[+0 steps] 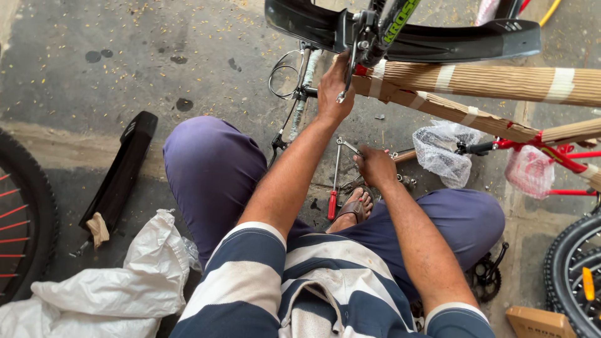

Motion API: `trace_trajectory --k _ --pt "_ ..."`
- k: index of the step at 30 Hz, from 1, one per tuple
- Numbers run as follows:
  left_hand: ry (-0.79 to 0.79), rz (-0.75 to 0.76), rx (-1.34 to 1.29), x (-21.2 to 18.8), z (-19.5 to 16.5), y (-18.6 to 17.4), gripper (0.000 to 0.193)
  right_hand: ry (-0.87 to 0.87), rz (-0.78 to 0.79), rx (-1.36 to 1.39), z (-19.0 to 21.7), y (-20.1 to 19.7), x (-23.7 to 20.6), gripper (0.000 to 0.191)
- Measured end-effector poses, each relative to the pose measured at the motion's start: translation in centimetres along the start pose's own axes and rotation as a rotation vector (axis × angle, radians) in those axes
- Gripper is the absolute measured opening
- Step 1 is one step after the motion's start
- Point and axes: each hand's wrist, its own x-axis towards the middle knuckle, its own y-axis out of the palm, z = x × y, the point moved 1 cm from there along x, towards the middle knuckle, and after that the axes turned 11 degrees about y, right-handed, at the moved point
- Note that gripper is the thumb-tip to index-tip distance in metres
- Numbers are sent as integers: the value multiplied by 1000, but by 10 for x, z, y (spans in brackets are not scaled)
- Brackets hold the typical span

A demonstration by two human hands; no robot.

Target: The person sits on the floor of a bicycle workshop working on the front fork and handlebar area of a new bicycle still partly wrapped in cardboard. They tighten bolts on the headset and brake assembly using a wrench and pliers, adjust the brake cable, and pick small fasteners from the floor.

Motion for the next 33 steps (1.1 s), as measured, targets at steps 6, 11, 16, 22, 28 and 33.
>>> trace_trajectory --k 6,11,16,22,28,33 --pt "-17 -16 4 4 5 6 42 -36 -42 40 4 -5 -6 26" --pt "-7 -30 -49 3 5 9 37 31 14 63 6 -5 -11 26" --pt "-88 -5 -9 15 -3 14 28 -54 -48 95 -2 -1 -11 24" --pt "-165 60 53 24 -10 8 27 -103 -179 153 -6 6 -15 20" --pt "436 94 522 11 6 13 29 19 -262 80 -7 -22 -5 22" --pt "388 153 486 5 15 13 33 37 -309 220 2 -76 29 39"
